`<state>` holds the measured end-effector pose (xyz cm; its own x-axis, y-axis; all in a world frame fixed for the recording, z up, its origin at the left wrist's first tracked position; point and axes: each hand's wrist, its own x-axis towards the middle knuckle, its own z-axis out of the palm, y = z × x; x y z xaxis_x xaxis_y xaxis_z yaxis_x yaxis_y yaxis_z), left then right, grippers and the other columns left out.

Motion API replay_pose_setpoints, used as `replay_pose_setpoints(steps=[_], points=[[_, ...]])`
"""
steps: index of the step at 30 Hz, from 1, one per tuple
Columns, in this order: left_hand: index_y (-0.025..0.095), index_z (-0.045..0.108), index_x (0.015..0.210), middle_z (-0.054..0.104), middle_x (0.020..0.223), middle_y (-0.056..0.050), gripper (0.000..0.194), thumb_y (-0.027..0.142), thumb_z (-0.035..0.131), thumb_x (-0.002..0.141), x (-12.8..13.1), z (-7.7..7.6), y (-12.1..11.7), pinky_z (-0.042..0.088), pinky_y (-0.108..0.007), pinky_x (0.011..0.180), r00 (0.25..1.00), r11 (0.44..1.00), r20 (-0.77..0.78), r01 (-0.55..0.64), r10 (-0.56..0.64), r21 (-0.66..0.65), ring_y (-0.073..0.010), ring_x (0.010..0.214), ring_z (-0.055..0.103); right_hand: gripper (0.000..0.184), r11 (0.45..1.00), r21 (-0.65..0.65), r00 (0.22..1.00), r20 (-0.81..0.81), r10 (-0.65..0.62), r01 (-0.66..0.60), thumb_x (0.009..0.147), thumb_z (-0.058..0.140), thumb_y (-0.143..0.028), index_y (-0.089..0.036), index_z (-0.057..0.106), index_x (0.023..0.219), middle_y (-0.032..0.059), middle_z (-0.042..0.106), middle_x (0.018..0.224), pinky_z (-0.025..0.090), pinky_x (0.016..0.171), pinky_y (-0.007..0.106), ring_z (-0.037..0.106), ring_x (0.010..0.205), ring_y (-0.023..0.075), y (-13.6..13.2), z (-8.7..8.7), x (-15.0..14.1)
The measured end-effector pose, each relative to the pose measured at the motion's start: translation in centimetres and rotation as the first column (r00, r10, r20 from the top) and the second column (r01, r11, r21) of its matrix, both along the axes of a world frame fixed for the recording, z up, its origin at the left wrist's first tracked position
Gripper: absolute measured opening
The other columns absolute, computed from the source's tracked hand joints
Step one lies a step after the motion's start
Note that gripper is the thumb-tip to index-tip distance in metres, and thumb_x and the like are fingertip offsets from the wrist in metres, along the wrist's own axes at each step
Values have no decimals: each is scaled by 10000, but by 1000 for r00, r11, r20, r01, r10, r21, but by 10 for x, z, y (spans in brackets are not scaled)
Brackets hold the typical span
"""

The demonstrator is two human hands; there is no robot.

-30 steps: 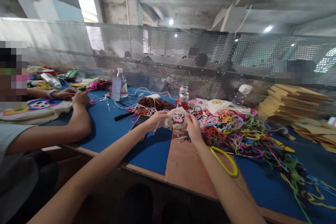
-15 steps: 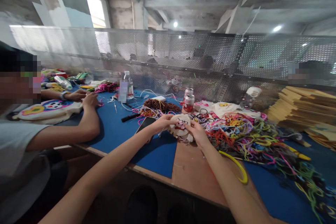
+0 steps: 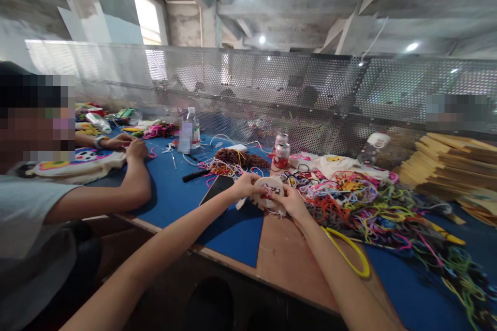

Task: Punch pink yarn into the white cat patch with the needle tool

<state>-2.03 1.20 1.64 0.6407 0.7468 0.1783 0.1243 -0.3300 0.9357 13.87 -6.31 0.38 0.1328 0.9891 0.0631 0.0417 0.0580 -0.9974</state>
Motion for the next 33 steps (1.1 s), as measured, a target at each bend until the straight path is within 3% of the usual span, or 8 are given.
replay_pose_setpoints(steps=[9,16,21,26,33], points=[[93,644,745,562,612,13,355,392,720,570,-1,0,1,344,-195,494,998,998,1,66,-66,-24,-85,535,471,539,999,23,999,-14,-30,30,403,823,-438,-147,664,828,46,708,730,529,596,329,656,634,226,2,-2,-1],[110,628,831,574,652,13,362,333,734,565,-7,7,-1,347,-183,465,990,980,29,142,-139,-142,-71,514,477,514,999,36,999,-1,-33,33,497,802,-394,-165,645,929,50,713,858,539,663,318,668,755,235,0,-2,-2],[109,635,868,596,700,-8,438,469,690,625,-6,9,-1,378,-186,514,980,961,81,195,-182,-197,-80,564,509,544,999,32,998,-66,-6,8,512,802,-370,-180,626,990,48,710,899,536,698,312,665,812,234,-4,3,-6],[101,654,915,636,803,-45,527,554,649,646,-3,9,-3,412,-200,641,967,951,168,226,-192,-212,-108,699,547,560,999,39,997,-76,8,-5,511,805,-369,-179,630,1007,40,714,857,534,654,304,666,766,221,-1,-2,-2],[118,635,1045,640,850,-55,558,539,636,678,-5,4,0,421,-213,631,954,942,135,288,-267,-174,-114,688,558,535,999,49,1000,15,-12,11,473,788,-495,-142,694,865,58,714,721,536,648,341,668,711,247,7,-12,6]])
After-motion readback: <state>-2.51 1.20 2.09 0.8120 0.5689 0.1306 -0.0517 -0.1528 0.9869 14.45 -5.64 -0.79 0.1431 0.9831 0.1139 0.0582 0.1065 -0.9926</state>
